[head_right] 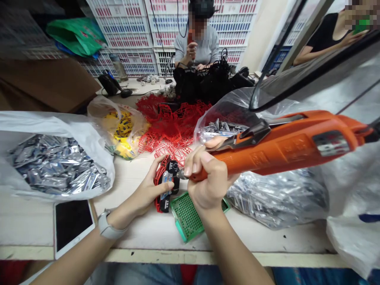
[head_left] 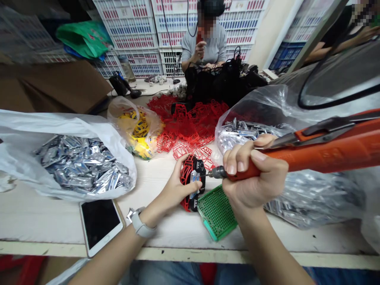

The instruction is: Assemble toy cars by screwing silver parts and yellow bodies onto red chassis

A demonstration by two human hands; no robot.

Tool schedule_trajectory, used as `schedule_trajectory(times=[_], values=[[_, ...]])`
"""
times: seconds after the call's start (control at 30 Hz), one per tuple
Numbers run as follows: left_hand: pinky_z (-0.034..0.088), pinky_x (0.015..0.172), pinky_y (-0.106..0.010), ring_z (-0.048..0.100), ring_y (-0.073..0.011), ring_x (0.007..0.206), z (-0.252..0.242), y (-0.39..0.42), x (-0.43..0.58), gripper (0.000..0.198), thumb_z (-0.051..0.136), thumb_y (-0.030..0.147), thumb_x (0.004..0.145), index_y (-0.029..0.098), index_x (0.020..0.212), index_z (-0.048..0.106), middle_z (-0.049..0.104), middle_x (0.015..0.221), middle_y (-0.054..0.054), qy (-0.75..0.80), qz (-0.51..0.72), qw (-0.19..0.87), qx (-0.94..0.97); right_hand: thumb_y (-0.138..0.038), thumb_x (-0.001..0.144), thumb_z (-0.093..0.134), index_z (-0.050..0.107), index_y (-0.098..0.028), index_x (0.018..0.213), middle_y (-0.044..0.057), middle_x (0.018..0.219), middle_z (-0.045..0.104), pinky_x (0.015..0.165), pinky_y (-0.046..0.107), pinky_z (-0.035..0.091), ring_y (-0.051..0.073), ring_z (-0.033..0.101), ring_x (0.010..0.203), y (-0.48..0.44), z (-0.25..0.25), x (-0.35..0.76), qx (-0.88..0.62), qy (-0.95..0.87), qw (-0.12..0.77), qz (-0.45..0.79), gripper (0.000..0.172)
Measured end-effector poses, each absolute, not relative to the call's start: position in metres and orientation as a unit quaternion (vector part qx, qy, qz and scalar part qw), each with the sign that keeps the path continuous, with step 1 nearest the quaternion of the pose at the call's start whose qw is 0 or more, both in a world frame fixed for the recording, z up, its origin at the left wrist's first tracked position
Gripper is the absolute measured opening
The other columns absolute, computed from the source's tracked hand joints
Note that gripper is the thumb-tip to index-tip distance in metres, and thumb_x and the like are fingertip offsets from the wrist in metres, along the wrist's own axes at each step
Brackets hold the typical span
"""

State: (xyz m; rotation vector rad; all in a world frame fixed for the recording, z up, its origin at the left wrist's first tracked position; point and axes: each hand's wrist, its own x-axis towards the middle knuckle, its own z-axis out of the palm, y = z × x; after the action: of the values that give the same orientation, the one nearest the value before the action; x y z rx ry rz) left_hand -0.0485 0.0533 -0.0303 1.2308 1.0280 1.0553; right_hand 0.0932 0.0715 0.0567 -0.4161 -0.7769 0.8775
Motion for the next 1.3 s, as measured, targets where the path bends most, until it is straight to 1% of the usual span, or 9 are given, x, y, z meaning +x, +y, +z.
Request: schedule_trajectory(times=[0.2,0.33,0.5,0.63,0.77,0.87,0.97,1.17,1.3], values=[[0.050,0.104,-0.049,0.064,-0.0261,0.110,-0.029,0.054,-0.048,0.084,0.079,0.039,0.076,0.024,0.145,0.033,0.062,0.125,-0.009,0.437,0.450,0.564,0.537,-0.017,0.071,0.056,0.055,-0.023,0.080,-0.011,0.044,0.041,0.034,0.020,0.029,0.008,0.034,0.032,0.071,0.057,0.092,-0.181,-0.361,0.811,0.423,0.011],[0.051,0.105,-0.050,0.065,-0.0268,0.112,-0.029,0.055,-0.050,0.084,0.076,0.037,0.078,0.024,0.147,0.030,0.061,0.128,-0.010,0.450,0.440,0.515,0.582,-0.017,0.072,0.057,0.054,-0.024,0.082,-0.012,0.044,0.040,0.035,0.019,0.028,0.008,0.035,0.032,0.071,0.057,0.093,-0.176,-0.381,0.804,0.421,0.013],[0.055,0.100,-0.049,0.067,-0.0272,0.111,-0.024,0.058,-0.067,0.101,0.074,0.020,0.075,0.025,0.156,0.015,0.059,0.135,-0.014,0.475,0.430,0.377,0.669,-0.018,0.071,0.059,0.055,-0.023,0.080,-0.012,0.044,0.040,0.035,0.020,0.030,0.008,0.036,0.032,0.073,0.060,0.104,-0.187,-0.377,0.808,0.412,0.011],[0.054,0.103,-0.048,0.065,-0.0303,0.121,-0.010,0.053,-0.075,0.089,0.074,0.017,0.075,0.027,0.153,0.032,0.057,0.146,-0.015,0.426,0.364,0.261,0.786,-0.022,0.070,0.062,0.054,-0.024,0.079,-0.012,0.045,0.039,0.035,0.020,0.029,0.008,0.035,0.033,0.077,0.062,0.116,-0.215,-0.373,0.813,0.392,0.012],[0.054,0.107,-0.049,0.058,-0.0337,0.135,-0.001,0.039,-0.061,0.079,0.071,0.022,0.085,0.023,0.152,0.031,0.048,0.158,-0.020,0.346,0.283,0.120,0.887,-0.023,0.070,0.062,0.054,-0.023,0.078,-0.012,0.043,0.039,0.035,0.020,0.029,0.007,0.034,0.032,0.083,0.062,0.124,-0.228,-0.373,0.818,0.374,0.012],[0.058,0.098,-0.048,0.061,-0.0354,0.130,-0.002,0.031,-0.049,0.073,0.066,0.016,0.087,0.017,0.151,0.032,0.046,0.159,-0.025,0.342,0.211,0.044,0.915,-0.021,0.070,0.062,0.055,-0.022,0.079,-0.011,0.044,0.040,0.034,0.020,0.030,0.007,0.036,0.032,0.086,0.062,0.126,-0.209,-0.375,0.814,0.391,0.011],[0.059,0.095,-0.048,0.063,-0.0355,0.127,-0.004,0.029,-0.045,0.074,0.066,0.014,0.086,0.015,0.151,0.030,0.049,0.157,-0.026,0.357,0.186,0.029,0.915,-0.019,0.070,0.062,0.057,-0.021,0.078,-0.011,0.043,0.042,0.034,0.019,0.030,0.007,0.037,0.031,0.086,0.061,0.125,-0.181,-0.382,0.806,0.414,0.010],[0.058,0.099,-0.047,0.062,-0.0333,0.128,-0.004,0.031,-0.048,0.074,0.067,0.015,0.086,0.019,0.150,0.032,0.054,0.154,-0.019,0.373,0.192,0.044,0.907,-0.022,0.074,0.063,0.056,-0.022,0.080,-0.011,0.044,0.040,0.033,0.019,0.031,0.007,0.037,0.031,0.084,0.062,0.122,-0.169,-0.413,0.793,0.414,0.010],[0.057,0.101,-0.048,0.062,-0.0351,0.129,-0.004,0.031,-0.048,0.079,0.069,0.013,0.082,0.016,0.150,0.031,0.051,0.156,-0.023,0.367,0.199,0.045,0.907,-0.026,0.075,0.065,0.054,-0.023,0.079,-0.012,0.044,0.040,0.033,0.019,0.030,0.007,0.035,0.031,0.084,0.064,0.125,-0.191,-0.411,0.795,0.403,0.012]])
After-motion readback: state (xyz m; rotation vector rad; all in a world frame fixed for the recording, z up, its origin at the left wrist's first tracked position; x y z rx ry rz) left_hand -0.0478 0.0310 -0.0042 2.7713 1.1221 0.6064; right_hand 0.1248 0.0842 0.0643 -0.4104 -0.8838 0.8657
